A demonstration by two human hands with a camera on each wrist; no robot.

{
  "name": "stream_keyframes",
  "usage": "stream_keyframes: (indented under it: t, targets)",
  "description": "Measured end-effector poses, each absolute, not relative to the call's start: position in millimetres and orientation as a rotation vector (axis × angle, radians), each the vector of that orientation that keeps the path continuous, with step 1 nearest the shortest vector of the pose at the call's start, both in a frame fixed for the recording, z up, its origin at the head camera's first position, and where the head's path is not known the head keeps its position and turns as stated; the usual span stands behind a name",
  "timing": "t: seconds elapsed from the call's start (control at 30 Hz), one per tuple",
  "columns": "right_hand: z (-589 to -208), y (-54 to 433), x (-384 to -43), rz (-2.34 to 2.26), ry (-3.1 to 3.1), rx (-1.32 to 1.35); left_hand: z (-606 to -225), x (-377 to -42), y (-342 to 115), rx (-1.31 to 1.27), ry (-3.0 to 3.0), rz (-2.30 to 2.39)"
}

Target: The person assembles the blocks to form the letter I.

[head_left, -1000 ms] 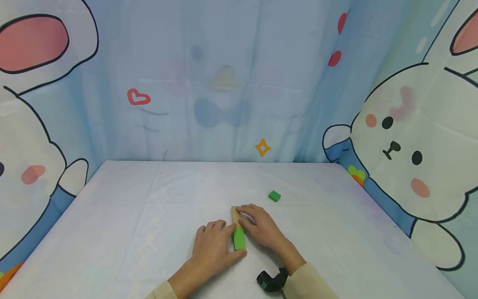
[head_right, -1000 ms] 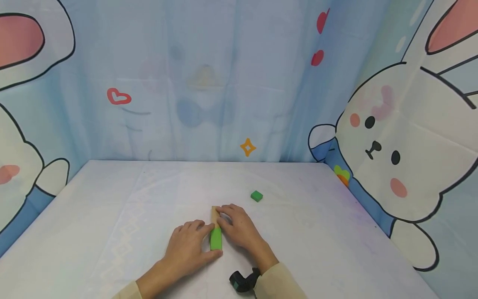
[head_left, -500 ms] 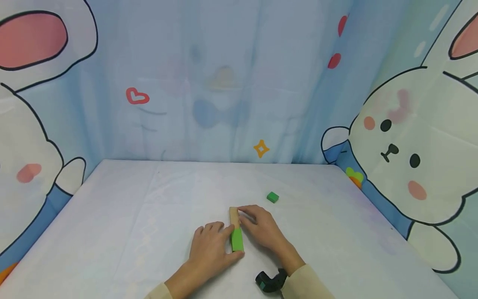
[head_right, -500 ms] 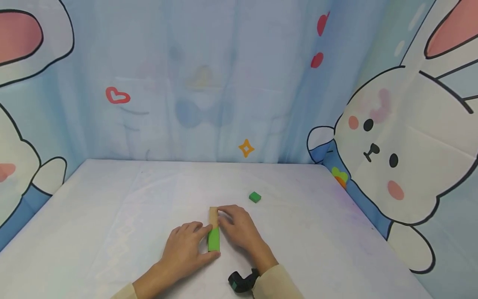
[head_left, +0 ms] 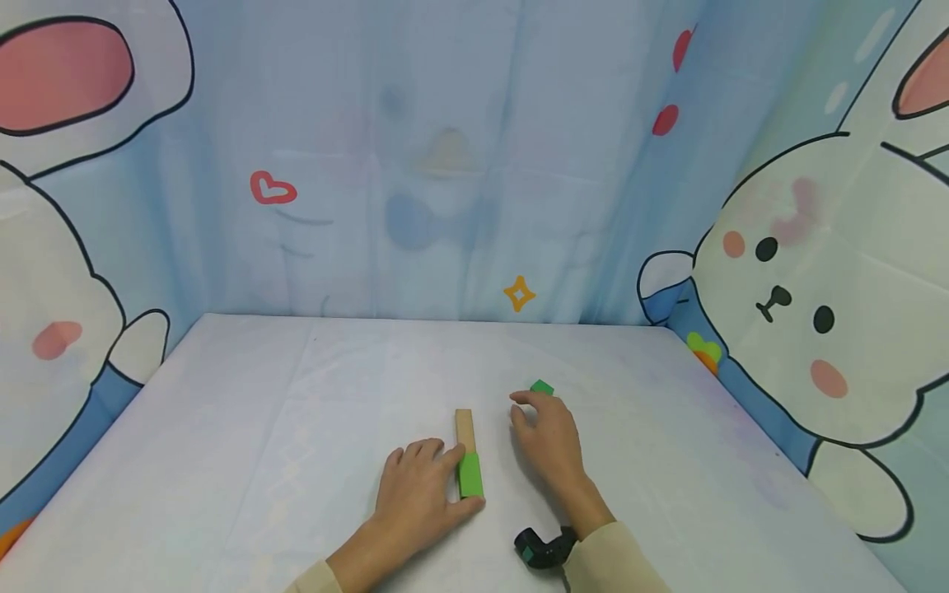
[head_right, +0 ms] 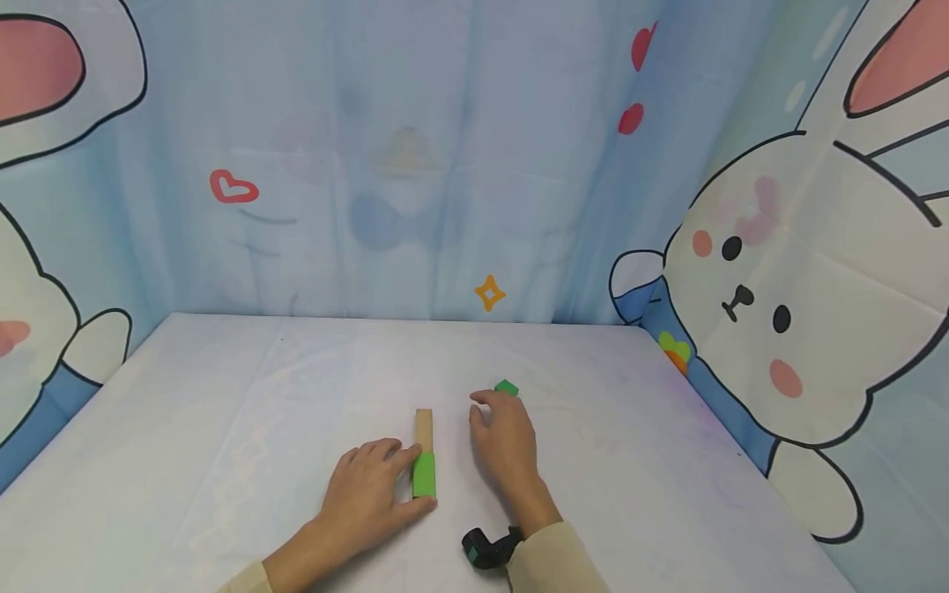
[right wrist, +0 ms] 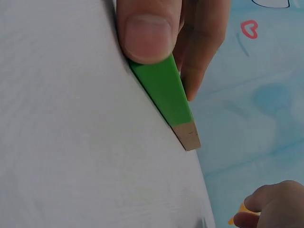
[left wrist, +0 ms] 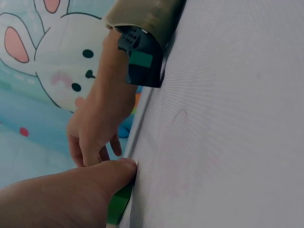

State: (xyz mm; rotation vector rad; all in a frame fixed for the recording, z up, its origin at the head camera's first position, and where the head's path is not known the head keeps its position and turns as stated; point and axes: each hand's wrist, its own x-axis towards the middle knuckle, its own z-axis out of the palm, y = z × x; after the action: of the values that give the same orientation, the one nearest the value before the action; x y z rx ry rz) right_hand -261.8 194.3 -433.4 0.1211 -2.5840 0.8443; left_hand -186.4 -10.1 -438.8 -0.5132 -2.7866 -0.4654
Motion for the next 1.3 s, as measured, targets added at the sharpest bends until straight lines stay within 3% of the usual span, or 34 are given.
stream_keyframes:
  t: [1.3]
  targets:
    - [-436.8, 217.3, -280.2, 0.965, -2.390, -0.046, -442.4, -186.7, -9.3, -0.510, -2.765, -0.474]
